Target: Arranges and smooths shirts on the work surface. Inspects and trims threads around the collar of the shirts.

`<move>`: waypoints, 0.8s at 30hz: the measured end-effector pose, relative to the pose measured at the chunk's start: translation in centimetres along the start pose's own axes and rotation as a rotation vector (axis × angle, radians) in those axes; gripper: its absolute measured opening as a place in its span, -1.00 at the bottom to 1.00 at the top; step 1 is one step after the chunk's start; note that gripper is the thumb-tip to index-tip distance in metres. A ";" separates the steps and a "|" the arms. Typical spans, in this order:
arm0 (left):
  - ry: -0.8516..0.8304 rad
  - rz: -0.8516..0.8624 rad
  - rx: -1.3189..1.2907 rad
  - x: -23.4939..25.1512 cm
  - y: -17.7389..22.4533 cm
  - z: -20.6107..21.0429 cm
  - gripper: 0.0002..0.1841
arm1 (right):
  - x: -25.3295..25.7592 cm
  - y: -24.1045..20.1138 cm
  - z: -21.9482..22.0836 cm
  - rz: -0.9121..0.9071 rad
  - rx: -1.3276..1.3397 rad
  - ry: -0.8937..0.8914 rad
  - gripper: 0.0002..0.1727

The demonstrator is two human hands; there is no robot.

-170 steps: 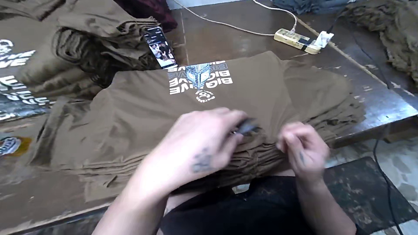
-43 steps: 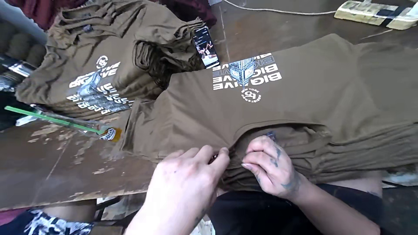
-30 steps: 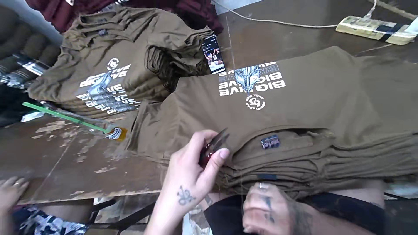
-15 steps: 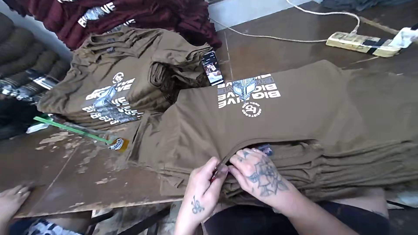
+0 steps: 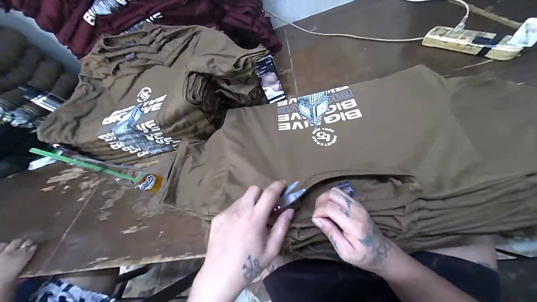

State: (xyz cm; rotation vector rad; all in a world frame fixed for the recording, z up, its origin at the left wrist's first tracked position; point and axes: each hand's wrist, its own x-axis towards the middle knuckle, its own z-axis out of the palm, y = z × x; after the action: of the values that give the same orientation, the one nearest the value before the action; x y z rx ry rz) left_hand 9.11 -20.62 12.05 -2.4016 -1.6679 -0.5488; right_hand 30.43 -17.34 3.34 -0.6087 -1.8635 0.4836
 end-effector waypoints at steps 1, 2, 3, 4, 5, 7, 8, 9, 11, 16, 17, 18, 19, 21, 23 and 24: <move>-0.025 0.080 0.061 0.4 0.2 -0.8 -0.56 | -0.1 0.0 0.0 -0.005 0.006 0.015 -0.71; -0.053 0.159 0.111 0.8 0.5 -1.5 -0.60 | -0.2 0.0 0.0 -0.007 0.013 0.029 -0.71; -0.078 0.227 0.160 1.3 0.8 -2.2 -0.63 | -0.1 0.0 0.0 -0.010 0.017 0.041 -0.71; -0.093 0.281 0.206 1.8 1.2 -2.6 -0.66 | -0.1 0.0 0.0 -0.014 0.014 0.052 -0.71; -0.103 0.320 0.249 2.2 1.6 -2.9 -0.69 | -0.2 0.0 0.0 -0.018 0.013 0.064 -0.71; -0.110 0.363 0.319 2.8 2.1 -2.9 -0.71 | -0.2 0.1 0.1 -0.024 0.019 0.091 -0.71; -0.106 0.368 0.343 3.0 2.2 -2.8 -0.72 | -0.3 0.1 0.1 -0.029 0.025 0.098 -0.71; -0.100 0.355 0.347 3.0 2.1 -2.7 -0.73 | -0.4 0.2 0.1 -0.038 0.032 0.099 -0.71; -0.062 0.282 0.270 2.8 1.6 -2.5 -0.70 | -0.6 0.3 0.0 -0.059 0.036 0.092 -0.70; 0.010 0.132 -0.038 2.1 0.8 -1.6 -0.56 | -0.6 0.2 0.2 -0.064 0.056 0.109 -0.69; -0.016 0.152 -0.026 2.1 0.8 -1.8 -0.54 | -0.5 0.3 0.1 -0.061 0.055 0.110 -0.69; -0.043 0.171 0.004 2.0 0.8 -2.1 -0.54 | -0.5 0.3 0.0 -0.056 0.056 0.111 -0.69; -0.066 0.182 0.041 1.9 0.9 -2.6 -0.52 | -0.6 0.3 0.0 -0.050 0.059 0.113 -0.69; -0.100 0.206 0.120 2.0 1.2 -3.7 -0.50 | -0.6 0.2 0.1 -0.044 0.062 0.118 -0.69; -0.130 0.249 0.187 2.3 1.5 -4.8 -0.57 | -0.5 0.3 0.2 -0.051 0.063 0.128 -0.69; -0.148 0.278 0.214 2.5 1.7 -5.3 -0.63 | -0.5 0.3 0.2 -0.051 0.063 0.135 -0.69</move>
State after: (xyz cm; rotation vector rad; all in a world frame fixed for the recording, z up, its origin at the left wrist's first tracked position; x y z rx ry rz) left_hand 10.34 -20.85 17.96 -2.5023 -1.3288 -0.1449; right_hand 30.42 -17.46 2.72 -0.5375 -1.7252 0.4547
